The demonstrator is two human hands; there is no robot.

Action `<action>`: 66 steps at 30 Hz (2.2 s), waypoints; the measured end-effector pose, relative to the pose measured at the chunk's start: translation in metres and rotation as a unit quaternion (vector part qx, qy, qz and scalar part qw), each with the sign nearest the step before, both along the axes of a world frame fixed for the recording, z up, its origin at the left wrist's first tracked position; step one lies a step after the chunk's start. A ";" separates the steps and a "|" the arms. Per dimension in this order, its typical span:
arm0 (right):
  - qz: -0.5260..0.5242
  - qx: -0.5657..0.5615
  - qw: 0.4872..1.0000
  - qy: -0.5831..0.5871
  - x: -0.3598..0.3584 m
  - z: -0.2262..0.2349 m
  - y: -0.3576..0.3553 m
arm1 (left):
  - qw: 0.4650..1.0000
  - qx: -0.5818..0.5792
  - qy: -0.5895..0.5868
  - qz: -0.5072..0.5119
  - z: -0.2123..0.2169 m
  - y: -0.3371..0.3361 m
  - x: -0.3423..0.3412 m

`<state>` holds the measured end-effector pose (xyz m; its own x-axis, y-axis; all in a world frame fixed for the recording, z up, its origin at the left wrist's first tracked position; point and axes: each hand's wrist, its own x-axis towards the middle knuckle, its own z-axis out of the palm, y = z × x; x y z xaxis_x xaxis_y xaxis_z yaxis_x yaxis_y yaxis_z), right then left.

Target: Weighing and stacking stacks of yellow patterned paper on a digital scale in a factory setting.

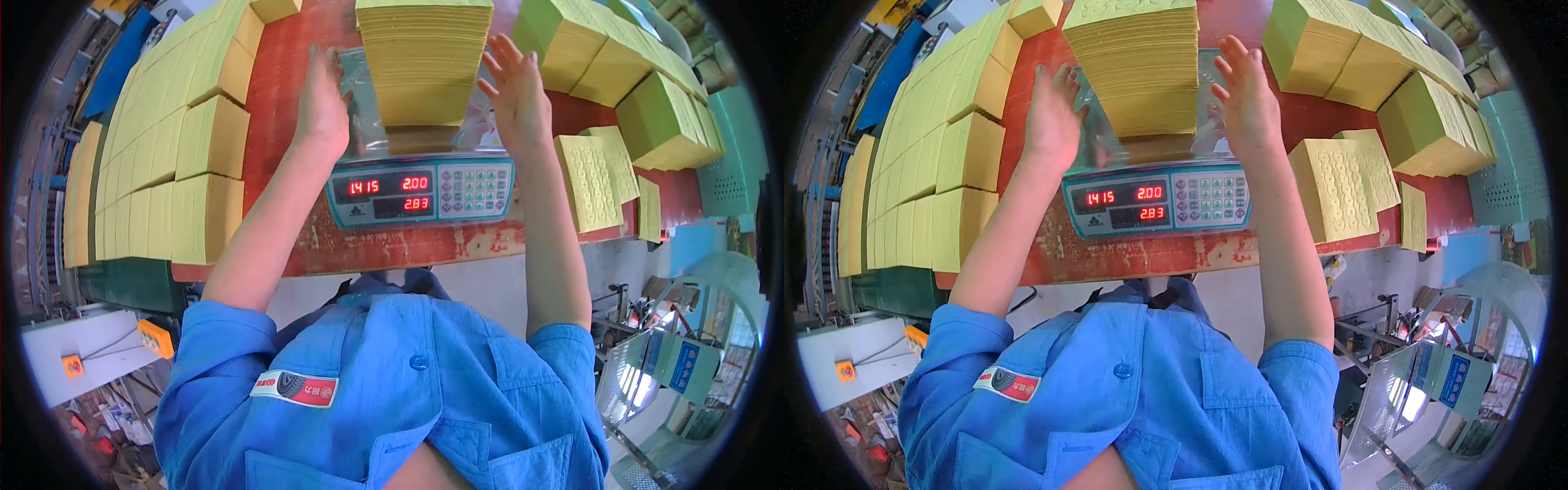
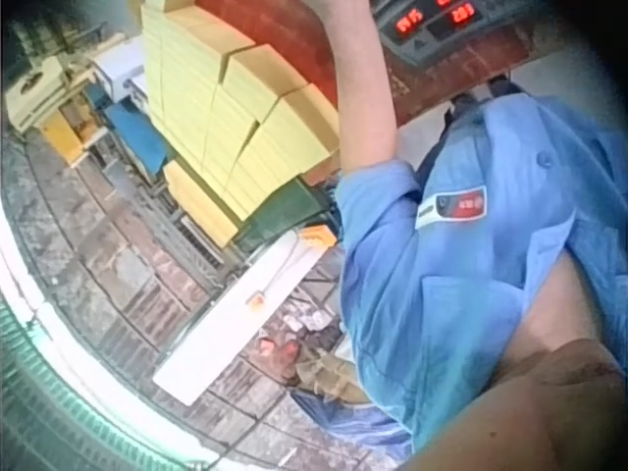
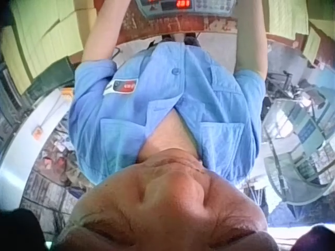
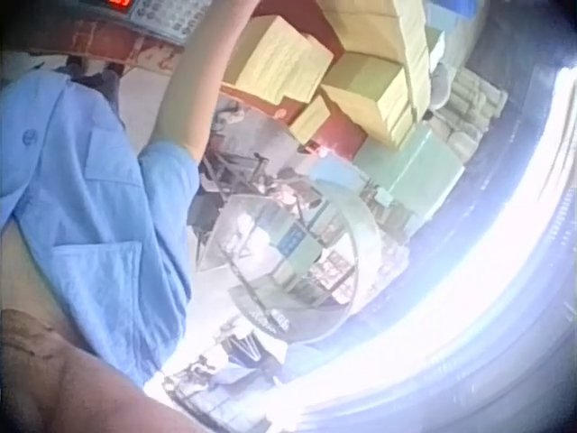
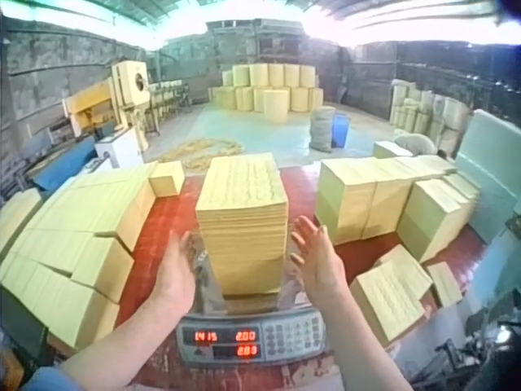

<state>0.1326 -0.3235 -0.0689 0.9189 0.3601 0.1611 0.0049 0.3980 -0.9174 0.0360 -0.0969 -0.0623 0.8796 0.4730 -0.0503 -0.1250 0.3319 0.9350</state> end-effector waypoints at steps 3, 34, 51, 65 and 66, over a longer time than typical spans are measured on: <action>0.016 0.021 1.000 0.004 -0.006 0.005 -0.004 | 1.000 0.023 -0.008 0.007 0.006 0.002 -0.010; -0.054 0.182 0.979 -0.074 -0.048 0.067 -0.017 | 0.993 -0.023 0.066 0.099 -0.001 0.065 -0.002; 0.072 0.078 0.967 -0.233 -0.128 0.074 0.055 | 0.922 0.330 0.192 -0.053 -0.032 0.289 0.170; 0.012 -0.057 0.973 -0.223 -0.115 0.062 0.095 | 0.550 0.786 0.260 0.108 -0.039 0.418 0.338; 0.011 -0.049 0.977 -0.209 -0.110 0.060 0.098 | 0.539 0.793 0.261 0.107 -0.039 0.428 0.348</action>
